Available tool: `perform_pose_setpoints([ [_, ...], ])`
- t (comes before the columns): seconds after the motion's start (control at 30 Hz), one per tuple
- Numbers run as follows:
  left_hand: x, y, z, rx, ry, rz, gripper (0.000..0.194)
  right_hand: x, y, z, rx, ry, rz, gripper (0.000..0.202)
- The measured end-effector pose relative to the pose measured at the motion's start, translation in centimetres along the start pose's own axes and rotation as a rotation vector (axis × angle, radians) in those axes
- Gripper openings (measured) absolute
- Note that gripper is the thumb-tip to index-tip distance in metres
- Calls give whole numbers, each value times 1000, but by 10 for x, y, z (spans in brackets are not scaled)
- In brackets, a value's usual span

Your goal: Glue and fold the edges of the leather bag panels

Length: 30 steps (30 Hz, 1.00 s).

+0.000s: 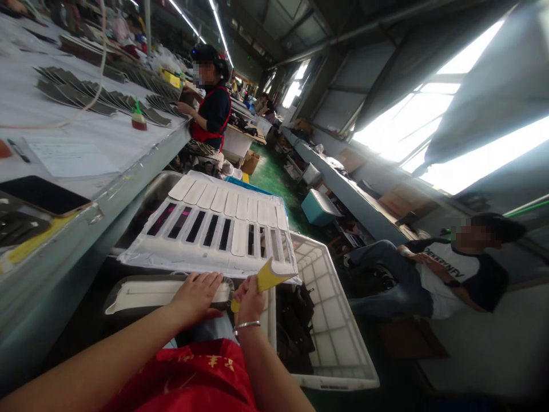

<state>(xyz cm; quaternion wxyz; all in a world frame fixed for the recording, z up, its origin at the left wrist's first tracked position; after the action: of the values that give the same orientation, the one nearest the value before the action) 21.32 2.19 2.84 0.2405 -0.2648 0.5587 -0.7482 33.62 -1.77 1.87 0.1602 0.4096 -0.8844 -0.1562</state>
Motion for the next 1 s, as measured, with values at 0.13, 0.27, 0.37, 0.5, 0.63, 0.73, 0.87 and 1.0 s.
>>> perform_pose_setpoints([
  [0.13,0,-2,-1,9,3,-11,76,-1,5,13,-5,16,39,37],
  [0.27,0,-2,-4,38,6,-12,77,-1,4,20,14,15,63,37],
  [0.37,-2,1,-7,55,8,-21,77,0,3,19,-23,9,43,36],
  [0.5,-5,3,-8,48,10,-26,72,0,3,20,7,13,51,37],
  [0.63,-9,-4,-6,49,6,-20,72,-1,11,17,253,-56,32,43],
  [0.73,-8,-7,-4,45,-4,-32,73,-1,17,18,334,-32,0,44],
  [0.87,-2,-5,-1,52,15,1,70,-9,18,13,187,39,-37,40],
  [1.0,2,0,-2,59,24,40,69,-29,9,-5,78,-32,33,37],
])
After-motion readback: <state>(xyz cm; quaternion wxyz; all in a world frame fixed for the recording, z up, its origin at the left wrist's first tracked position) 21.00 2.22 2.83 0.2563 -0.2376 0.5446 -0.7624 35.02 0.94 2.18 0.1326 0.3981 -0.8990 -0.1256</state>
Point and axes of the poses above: each hand's wrist, its own x-axis away from the middle knuckle, its own y-axis out of the palm, z = x × y, the point moved 9 cm from there along -x, towards the middle knuckle, and after that the axes turned 9 degrees about -z, right-handed, at the moved point
